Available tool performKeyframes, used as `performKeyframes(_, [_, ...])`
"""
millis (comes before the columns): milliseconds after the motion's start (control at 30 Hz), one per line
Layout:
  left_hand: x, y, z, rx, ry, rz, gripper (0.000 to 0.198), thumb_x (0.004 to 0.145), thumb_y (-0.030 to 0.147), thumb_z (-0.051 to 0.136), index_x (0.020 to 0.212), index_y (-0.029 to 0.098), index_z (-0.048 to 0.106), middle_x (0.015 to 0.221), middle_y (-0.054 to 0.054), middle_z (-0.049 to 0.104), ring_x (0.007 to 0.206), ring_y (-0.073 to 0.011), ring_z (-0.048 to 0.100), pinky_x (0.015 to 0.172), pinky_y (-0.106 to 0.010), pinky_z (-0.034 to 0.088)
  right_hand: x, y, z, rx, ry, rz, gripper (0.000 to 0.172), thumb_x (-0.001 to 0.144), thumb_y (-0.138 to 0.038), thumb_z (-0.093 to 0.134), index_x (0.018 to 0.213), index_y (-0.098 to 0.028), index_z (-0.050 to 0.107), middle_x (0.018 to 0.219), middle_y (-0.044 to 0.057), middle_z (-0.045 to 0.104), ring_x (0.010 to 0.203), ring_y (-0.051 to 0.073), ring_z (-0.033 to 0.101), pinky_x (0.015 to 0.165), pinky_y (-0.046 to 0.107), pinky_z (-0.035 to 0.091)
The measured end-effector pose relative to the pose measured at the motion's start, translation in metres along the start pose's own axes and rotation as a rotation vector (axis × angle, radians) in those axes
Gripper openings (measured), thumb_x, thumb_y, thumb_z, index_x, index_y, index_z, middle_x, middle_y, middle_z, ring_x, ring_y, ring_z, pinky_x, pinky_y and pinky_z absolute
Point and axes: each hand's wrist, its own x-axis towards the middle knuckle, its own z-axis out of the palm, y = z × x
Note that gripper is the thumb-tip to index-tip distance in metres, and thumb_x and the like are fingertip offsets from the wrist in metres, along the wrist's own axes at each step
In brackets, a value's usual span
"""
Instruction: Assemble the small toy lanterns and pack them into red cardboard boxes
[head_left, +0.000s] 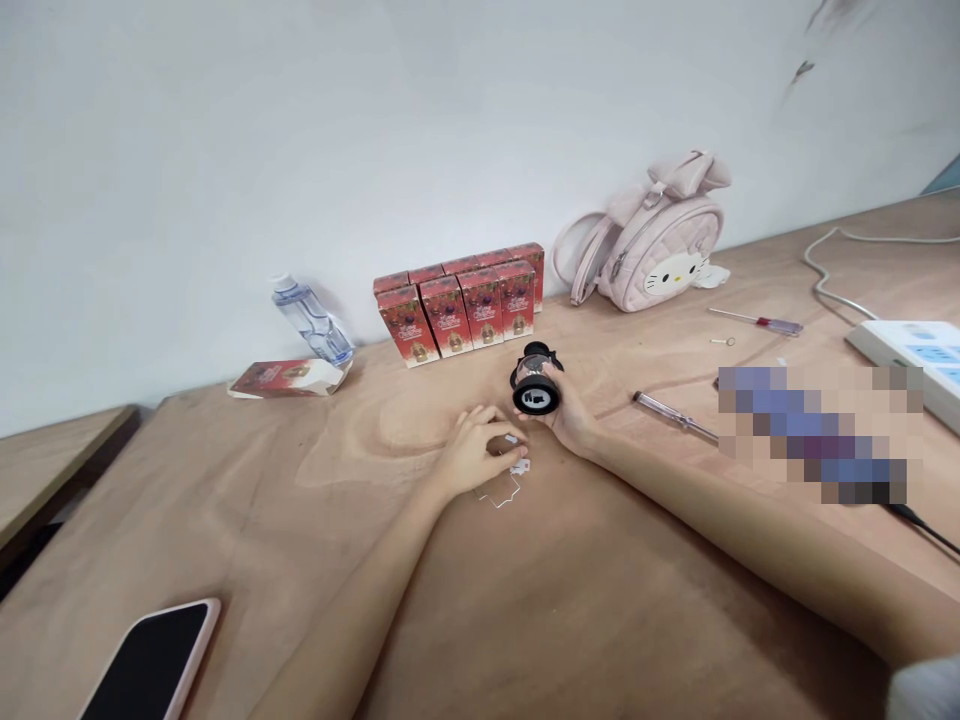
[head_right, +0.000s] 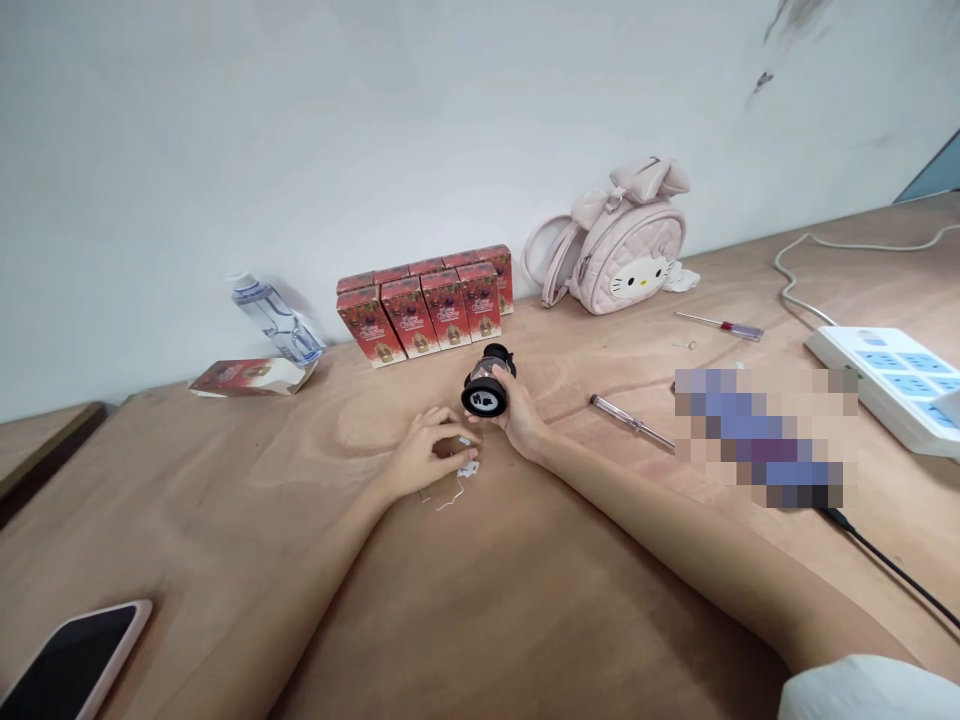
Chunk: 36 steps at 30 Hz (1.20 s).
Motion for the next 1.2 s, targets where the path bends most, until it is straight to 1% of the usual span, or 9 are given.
performKeyframes(100, [-0.0002, 0.0020, -0.0010, -0.009, -0.018, 0.002, 0.010, 0.076, 0.026, 0.066, 0.085, 0.026, 0.071, 0.094, -0.003, 0.064, 0.095, -0.0213, 0.055, 0.090, -0.037, 0.036, 0.0005, -0.0011, -0.0012, 0.023, -0.002, 0.001, 0.031, 0.081, -0.049, 0.058, 0.085, -0.019, 0.064, 0.076, 0.004, 0.068, 0.071, 0.018, 0.063, 0.056, 0.029, 0.055])
performKeyframes(233, [-0.0009, 0.0039, -0.0024, -0.029, -0.045, 0.008, 0.017, 0.072, 0.016, 0.063, 0.084, 0.025, 0.071, 0.093, -0.002, 0.065, 0.094, -0.0212, 0.055, 0.092, -0.039, 0.035, 0.0008, -0.0018, -0.0020, 0.074, -0.015, 0.001, 0.027, 0.082, -0.044, 0.055, 0.087, -0.020, 0.064, 0.081, 0.002, 0.068, 0.074, 0.018, 0.063, 0.057, 0.028, 0.054])
performKeyframes(367, [-0.0008, 0.0034, -0.0014, -0.038, -0.037, 0.000, 0.015, 0.073, 0.016, 0.063, 0.083, 0.024, 0.070, 0.093, -0.002, 0.066, 0.096, -0.0212, 0.055, 0.093, -0.039, 0.034, 0.0017, -0.0025, -0.0023, 0.111, -0.018, -0.006, 0.025, 0.083, -0.042, 0.054, 0.092, -0.021, 0.063, 0.090, 0.001, 0.069, 0.084, 0.017, 0.064, 0.063, 0.025, 0.054])
performKeyframes(467, [0.0001, 0.0020, 0.0003, -0.049, -0.022, -0.015, 0.010, 0.073, 0.020, 0.066, 0.081, 0.024, 0.070, 0.090, -0.001, 0.066, 0.094, -0.0207, 0.056, 0.093, -0.038, 0.034, 0.0024, -0.0030, -0.0028, 0.129, -0.014, -0.002, 0.024, 0.082, -0.041, 0.054, 0.094, -0.022, 0.063, 0.092, 0.001, 0.070, 0.091, 0.017, 0.064, 0.071, 0.026, 0.054])
performKeyframes(533, [0.0007, 0.0014, 0.0010, -0.061, -0.013, -0.025, 0.007, 0.073, 0.022, 0.068, 0.079, 0.024, 0.070, 0.088, -0.001, 0.066, 0.093, -0.0205, 0.056, 0.092, -0.038, 0.035, 0.0026, -0.0032, -0.0030, 0.134, -0.012, -0.004, 0.024, 0.081, -0.041, 0.056, 0.094, -0.023, 0.063, 0.092, 0.000, 0.070, 0.093, 0.017, 0.064, 0.072, 0.026, 0.053])
performKeyframes(833, [0.0008, 0.0018, 0.0005, -0.107, 0.001, -0.055, 0.004, 0.073, 0.020, 0.069, 0.075, 0.023, 0.069, 0.084, 0.000, 0.065, 0.087, -0.0185, 0.058, 0.088, -0.036, 0.036, 0.0011, -0.0041, -0.0019, 0.142, -0.033, -0.006, 0.023, 0.082, -0.041, 0.054, 0.094, -0.023, 0.063, 0.090, -0.002, 0.068, 0.088, 0.015, 0.063, 0.065, 0.023, 0.051])
performKeyframes(967, [0.0004, 0.0014, 0.0019, -0.120, 0.026, -0.032, 0.002, 0.078, 0.023, 0.067, 0.077, 0.022, 0.069, 0.081, -0.001, 0.063, 0.081, -0.0174, 0.057, 0.083, -0.034, 0.037, 0.0005, -0.0038, -0.0010, 0.119, -0.026, -0.022, 0.024, 0.081, -0.043, 0.056, 0.093, -0.023, 0.063, 0.088, -0.001, 0.068, 0.085, 0.015, 0.063, 0.064, 0.022, 0.051])
performKeyframes(1100, [0.0001, 0.0014, 0.0031, -0.086, 0.030, 0.008, 0.007, 0.083, 0.027, 0.065, 0.080, 0.021, 0.067, 0.080, -0.002, 0.062, 0.083, -0.0183, 0.057, 0.081, -0.032, 0.038, -0.0002, -0.0043, 0.0010, 0.130, 0.006, -0.010, 0.022, 0.081, -0.041, 0.057, 0.088, -0.021, 0.063, 0.083, -0.001, 0.068, 0.081, 0.014, 0.063, 0.062, 0.021, 0.050])
performKeyframes(1200, [0.0007, 0.0022, 0.0034, -0.032, 0.006, 0.000, 0.007, 0.084, 0.027, 0.064, 0.082, 0.020, 0.064, 0.084, -0.002, 0.063, 0.086, -0.0187, 0.057, 0.082, -0.033, 0.038, -0.0007, -0.0047, 0.0017, 0.139, 0.008, -0.006, 0.020, 0.081, -0.039, 0.057, 0.089, -0.021, 0.063, 0.082, -0.001, 0.067, 0.080, 0.014, 0.062, 0.062, 0.021, 0.049])
